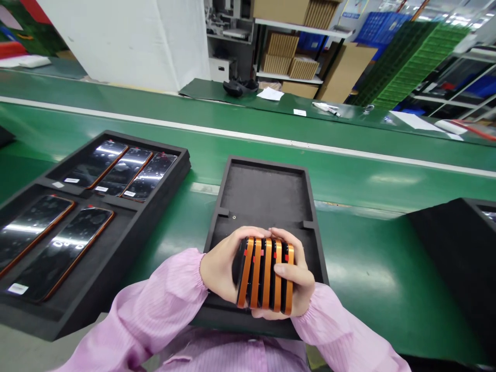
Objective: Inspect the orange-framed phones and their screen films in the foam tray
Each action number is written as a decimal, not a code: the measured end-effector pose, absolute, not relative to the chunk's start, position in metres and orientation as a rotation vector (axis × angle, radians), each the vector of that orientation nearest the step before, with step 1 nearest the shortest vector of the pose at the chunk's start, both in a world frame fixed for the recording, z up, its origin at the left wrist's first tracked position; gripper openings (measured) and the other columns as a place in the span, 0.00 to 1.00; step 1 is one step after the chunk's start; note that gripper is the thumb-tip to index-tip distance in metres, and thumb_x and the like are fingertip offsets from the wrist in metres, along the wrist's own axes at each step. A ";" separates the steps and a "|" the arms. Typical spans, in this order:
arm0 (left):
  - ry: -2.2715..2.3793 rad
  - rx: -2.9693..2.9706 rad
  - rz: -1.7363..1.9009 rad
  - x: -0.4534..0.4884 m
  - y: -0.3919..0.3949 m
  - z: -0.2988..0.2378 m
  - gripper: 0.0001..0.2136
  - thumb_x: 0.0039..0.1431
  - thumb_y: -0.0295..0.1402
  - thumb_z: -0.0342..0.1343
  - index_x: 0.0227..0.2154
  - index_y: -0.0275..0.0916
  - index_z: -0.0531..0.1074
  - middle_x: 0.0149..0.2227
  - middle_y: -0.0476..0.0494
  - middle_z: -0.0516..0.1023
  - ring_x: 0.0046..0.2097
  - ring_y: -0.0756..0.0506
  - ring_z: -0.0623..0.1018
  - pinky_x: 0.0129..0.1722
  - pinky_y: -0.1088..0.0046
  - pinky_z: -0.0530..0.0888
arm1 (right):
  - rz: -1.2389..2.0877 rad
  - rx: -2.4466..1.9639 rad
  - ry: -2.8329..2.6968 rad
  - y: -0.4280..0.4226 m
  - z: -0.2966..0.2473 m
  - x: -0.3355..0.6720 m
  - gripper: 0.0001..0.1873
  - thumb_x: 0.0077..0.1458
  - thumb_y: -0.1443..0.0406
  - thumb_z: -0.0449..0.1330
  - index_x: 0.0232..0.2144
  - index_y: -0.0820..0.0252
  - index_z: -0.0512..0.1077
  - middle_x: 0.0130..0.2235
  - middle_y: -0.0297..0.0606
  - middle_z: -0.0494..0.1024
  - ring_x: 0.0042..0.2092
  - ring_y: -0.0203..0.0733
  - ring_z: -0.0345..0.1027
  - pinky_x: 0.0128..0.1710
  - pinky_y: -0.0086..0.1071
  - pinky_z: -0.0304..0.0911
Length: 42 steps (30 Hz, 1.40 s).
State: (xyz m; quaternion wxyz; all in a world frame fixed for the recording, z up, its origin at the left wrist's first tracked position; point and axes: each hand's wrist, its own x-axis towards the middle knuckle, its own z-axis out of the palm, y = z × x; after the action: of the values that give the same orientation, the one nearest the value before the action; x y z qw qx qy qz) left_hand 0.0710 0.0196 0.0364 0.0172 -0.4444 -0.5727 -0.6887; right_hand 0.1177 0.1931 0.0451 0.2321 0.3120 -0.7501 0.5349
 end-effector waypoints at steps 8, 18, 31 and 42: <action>-1.690 -1.329 -2.189 0.068 0.022 0.033 0.51 0.29 0.49 0.74 0.59 0.45 0.58 0.57 0.35 0.66 0.56 0.34 0.71 0.58 0.53 0.69 | 1.791 1.028 -1.950 0.189 0.065 0.125 0.17 0.46 0.72 0.68 0.35 0.49 0.68 0.67 0.31 0.49 0.63 0.59 0.57 0.53 0.55 0.67; -1.661 -1.329 -2.282 0.069 0.024 0.029 0.48 0.33 0.51 0.73 0.59 0.47 0.59 0.58 0.36 0.65 0.57 0.34 0.70 0.59 0.52 0.68 | 1.838 0.860 -1.835 0.175 0.060 0.122 0.39 0.47 0.63 0.69 0.56 0.37 0.54 0.63 0.37 0.60 0.62 0.57 0.59 0.57 0.54 0.64; -1.755 -1.408 -2.002 0.068 0.025 0.033 0.50 0.32 0.49 0.73 0.60 0.45 0.55 0.57 0.34 0.64 0.60 0.34 0.67 0.60 0.53 0.67 | 2.020 0.612 -2.095 0.182 0.092 0.138 0.31 0.57 0.54 0.56 0.60 0.54 0.58 0.59 0.45 0.63 0.61 0.55 0.58 0.61 0.53 0.58; -1.822 -1.378 -1.903 0.074 0.028 0.036 0.48 0.34 0.45 0.73 0.59 0.44 0.55 0.56 0.34 0.66 0.59 0.36 0.69 0.57 0.58 0.70 | 2.039 0.474 -2.058 0.181 0.092 0.144 0.14 0.62 0.64 0.52 0.50 0.49 0.66 0.55 0.38 0.65 0.59 0.44 0.59 0.59 0.42 0.58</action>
State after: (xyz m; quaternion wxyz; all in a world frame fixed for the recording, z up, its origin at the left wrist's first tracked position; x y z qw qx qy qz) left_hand 0.0742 0.0280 0.0361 0.0839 -0.4619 -0.6107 -0.6377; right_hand 0.1438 0.1814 0.0923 0.1028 0.1606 -0.6973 0.6910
